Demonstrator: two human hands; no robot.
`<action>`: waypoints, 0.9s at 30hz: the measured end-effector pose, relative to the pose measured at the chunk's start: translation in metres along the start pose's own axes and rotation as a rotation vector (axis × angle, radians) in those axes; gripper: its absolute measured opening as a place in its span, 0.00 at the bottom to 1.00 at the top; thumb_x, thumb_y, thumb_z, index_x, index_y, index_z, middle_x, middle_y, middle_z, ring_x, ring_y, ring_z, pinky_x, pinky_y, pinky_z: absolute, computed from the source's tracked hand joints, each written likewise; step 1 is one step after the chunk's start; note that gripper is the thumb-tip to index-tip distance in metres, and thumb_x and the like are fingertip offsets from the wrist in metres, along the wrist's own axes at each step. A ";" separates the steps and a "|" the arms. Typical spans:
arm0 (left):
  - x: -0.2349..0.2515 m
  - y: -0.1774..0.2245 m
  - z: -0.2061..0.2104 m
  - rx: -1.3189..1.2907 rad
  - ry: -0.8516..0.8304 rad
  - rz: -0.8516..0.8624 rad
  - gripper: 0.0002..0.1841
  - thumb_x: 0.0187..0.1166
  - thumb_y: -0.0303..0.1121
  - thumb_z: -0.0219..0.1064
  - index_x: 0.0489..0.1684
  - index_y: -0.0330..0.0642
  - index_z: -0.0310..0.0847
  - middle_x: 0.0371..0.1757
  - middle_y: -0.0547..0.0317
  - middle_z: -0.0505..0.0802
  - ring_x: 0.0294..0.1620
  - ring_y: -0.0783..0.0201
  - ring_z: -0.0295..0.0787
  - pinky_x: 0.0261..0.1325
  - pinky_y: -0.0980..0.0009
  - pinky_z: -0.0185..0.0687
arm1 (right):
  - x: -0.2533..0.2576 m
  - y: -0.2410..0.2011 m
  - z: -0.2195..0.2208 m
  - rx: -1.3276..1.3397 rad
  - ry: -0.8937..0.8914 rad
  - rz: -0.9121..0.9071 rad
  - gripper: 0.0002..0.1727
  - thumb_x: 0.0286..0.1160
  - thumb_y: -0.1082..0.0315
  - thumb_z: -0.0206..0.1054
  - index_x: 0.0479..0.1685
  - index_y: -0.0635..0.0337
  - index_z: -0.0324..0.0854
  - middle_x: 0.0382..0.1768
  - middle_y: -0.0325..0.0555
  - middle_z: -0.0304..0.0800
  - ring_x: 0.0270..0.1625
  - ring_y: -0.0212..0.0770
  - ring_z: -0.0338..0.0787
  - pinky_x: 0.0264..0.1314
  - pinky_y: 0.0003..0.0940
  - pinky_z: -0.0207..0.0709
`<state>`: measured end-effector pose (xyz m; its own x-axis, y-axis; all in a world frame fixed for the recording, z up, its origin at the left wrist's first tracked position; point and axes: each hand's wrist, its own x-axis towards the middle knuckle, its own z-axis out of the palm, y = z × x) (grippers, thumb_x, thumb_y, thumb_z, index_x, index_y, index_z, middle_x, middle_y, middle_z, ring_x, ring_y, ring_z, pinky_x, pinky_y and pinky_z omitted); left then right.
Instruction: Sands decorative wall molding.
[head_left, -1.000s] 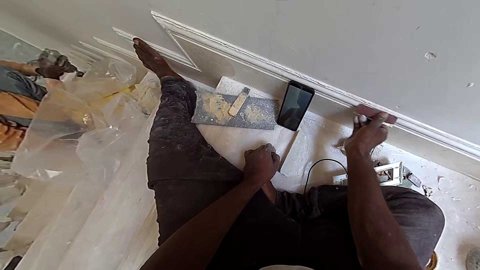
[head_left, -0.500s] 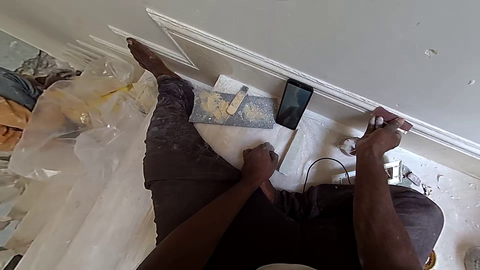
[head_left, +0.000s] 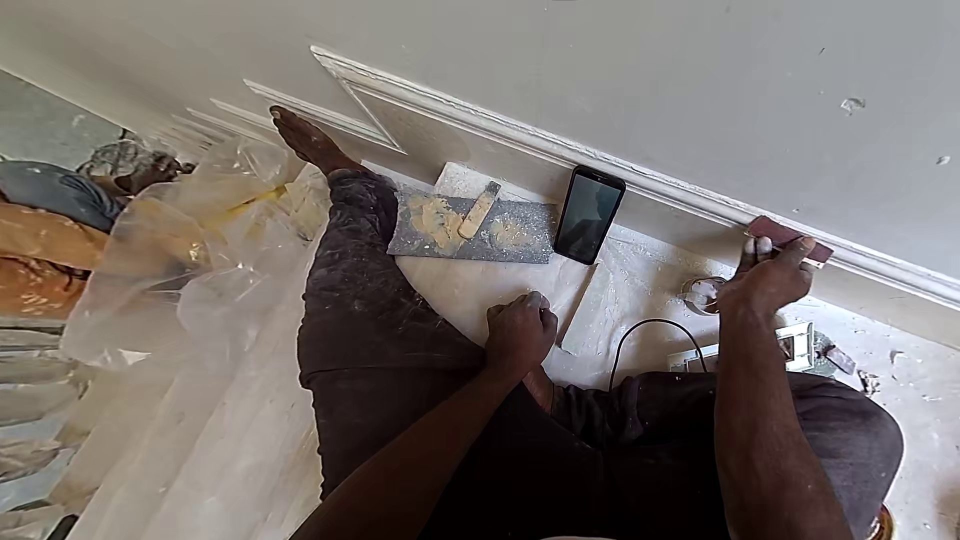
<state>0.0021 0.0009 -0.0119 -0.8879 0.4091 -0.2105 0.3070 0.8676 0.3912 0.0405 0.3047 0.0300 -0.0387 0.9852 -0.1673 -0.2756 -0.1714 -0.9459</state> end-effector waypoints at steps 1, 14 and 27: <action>0.002 0.002 0.001 -0.004 -0.015 -0.005 0.10 0.83 0.37 0.60 0.44 0.45 0.88 0.39 0.55 0.94 0.45 0.54 0.92 0.63 0.45 0.76 | -0.006 0.004 0.005 0.002 -0.015 -0.003 0.16 0.97 0.56 0.49 0.53 0.62 0.69 0.29 0.43 0.83 0.28 0.35 0.89 0.37 0.32 0.90; -0.008 -0.003 -0.002 0.011 0.049 0.022 0.08 0.83 0.35 0.63 0.46 0.45 0.88 0.37 0.54 0.93 0.42 0.52 0.91 0.58 0.42 0.77 | -0.001 -0.001 -0.001 0.039 -0.020 0.004 0.16 0.96 0.57 0.52 0.47 0.63 0.71 0.27 0.43 0.84 0.27 0.36 0.90 0.37 0.34 0.91; -0.008 -0.003 -0.003 -0.005 0.050 0.008 0.08 0.83 0.35 0.64 0.45 0.44 0.88 0.37 0.54 0.94 0.41 0.52 0.91 0.58 0.41 0.77 | -0.031 0.013 0.023 0.055 -0.142 0.032 0.17 0.97 0.58 0.49 0.48 0.64 0.72 0.28 0.44 0.87 0.29 0.38 0.93 0.40 0.36 0.93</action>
<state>0.0073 -0.0058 -0.0086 -0.9015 0.4013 -0.1621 0.3127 0.8628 0.3972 0.0162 0.2720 0.0288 -0.1830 0.9713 -0.1521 -0.3243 -0.2057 -0.9233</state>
